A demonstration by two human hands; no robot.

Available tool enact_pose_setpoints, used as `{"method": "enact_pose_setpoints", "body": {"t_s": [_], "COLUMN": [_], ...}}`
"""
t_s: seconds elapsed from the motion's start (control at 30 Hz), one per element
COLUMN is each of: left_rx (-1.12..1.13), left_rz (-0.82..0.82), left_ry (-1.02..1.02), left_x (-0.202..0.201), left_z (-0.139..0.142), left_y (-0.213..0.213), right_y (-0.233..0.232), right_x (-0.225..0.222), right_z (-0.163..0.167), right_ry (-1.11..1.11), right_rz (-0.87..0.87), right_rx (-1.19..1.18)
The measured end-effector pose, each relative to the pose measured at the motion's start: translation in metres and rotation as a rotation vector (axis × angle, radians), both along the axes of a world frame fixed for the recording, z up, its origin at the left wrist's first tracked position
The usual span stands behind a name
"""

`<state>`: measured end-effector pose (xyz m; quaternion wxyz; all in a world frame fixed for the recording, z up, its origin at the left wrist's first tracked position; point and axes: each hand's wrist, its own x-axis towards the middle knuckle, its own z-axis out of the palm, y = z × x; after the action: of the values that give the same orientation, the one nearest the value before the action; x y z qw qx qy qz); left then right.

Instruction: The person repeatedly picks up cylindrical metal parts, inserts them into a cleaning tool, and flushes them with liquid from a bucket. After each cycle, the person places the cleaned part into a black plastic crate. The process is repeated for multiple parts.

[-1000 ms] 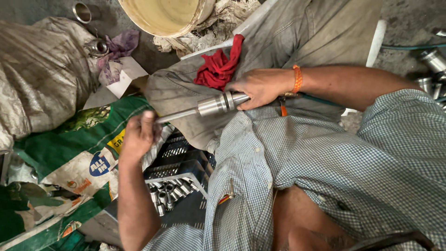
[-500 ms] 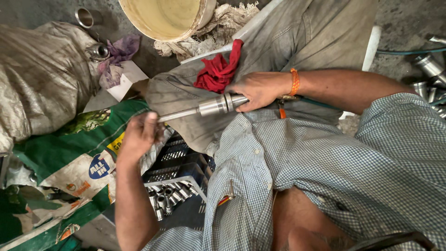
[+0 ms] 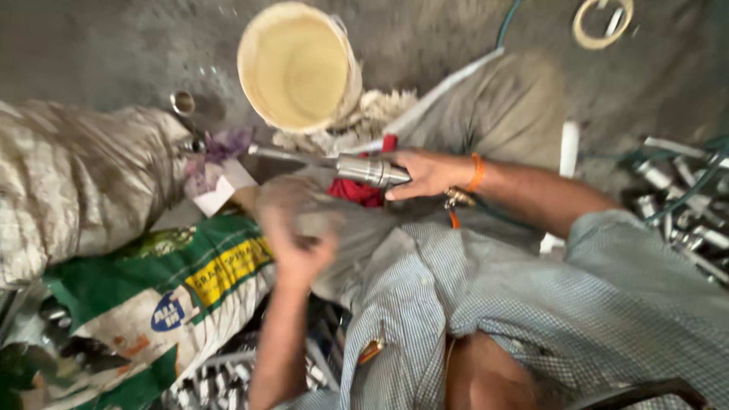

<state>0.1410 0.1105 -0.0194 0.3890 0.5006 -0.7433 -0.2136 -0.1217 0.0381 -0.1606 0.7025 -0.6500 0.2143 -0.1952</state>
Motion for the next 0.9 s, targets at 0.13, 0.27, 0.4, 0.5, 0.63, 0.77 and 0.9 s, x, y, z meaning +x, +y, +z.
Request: {"method": "enact_pose_setpoints", "body": {"t_s": [0.13,0.27,0.4,0.5,0.63,0.77,0.9], "left_rx": [0.045,0.08,0.002,0.112,0.923,0.768,0.505], "left_rz": [-0.362,-0.45,-0.411,-0.216,-0.194,-0.259,-0.453], "left_ry": [-0.099,-0.076,0.036,0.261,0.885,0.695,0.922], "left_x": [-0.074,-0.116,-0.124,-0.133,-0.142,-0.128,-0.115], "left_z": [-0.029,-0.064,-0.086,-0.106,-0.138,-0.151,-0.148], "left_y": [0.012,0.012,0.008,0.004,-0.006,-0.023,-0.062], "right_y": [-0.017,-0.03,-0.029,-0.018,0.003,0.016,0.031], "right_x": [-0.011,-0.029,-0.036,-0.037,-0.041,-0.054,-0.062], "right_z": [-0.014,-0.027,-0.022,-0.014,0.002,0.017,0.028], "right_ry": [-0.085,0.149,0.183,0.067,0.136,0.168,0.168], "right_rz": [-0.179,-0.409,-0.628,-0.72,-0.811,-0.815,-0.69], "right_rx": [-0.016,-0.071,-0.026,0.093,0.182,0.264,0.407]}}
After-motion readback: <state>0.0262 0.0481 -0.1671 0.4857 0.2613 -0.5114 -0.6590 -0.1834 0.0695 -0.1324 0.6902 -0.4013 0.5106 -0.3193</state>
